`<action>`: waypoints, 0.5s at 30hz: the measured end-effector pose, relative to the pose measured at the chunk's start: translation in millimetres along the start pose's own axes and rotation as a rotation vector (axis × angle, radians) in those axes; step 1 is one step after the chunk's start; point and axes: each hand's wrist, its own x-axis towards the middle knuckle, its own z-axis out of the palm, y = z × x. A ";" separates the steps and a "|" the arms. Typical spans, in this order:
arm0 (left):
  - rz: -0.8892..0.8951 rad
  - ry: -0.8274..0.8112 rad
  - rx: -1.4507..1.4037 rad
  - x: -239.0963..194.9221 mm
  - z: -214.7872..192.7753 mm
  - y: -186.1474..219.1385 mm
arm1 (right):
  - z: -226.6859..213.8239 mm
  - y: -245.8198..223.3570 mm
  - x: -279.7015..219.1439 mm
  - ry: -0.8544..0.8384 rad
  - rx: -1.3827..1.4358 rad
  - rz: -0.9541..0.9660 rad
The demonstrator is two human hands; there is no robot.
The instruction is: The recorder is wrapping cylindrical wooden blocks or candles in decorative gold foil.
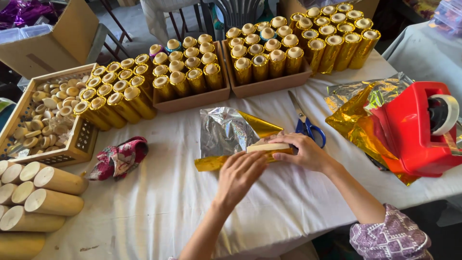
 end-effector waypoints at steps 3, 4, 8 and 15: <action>-0.003 -0.081 0.051 0.3 10.1 6.5 | -4.9 -16.3 4.1 -0.013 0.012 0.078; -0.003 -0.083 0.051 0.4 10.3 5.3 | -5.0 -16.7 4.5 -0.013 0.014 0.078; -0.049 -0.151 0.127 -4.8 15.8 -0.1 | -2.7 -3.3 2.1 -0.035 0.064 0.070; -0.075 -0.193 0.159 -7.2 12.1 -4.5 | -8.6 -13.1 6.5 -0.039 0.235 0.057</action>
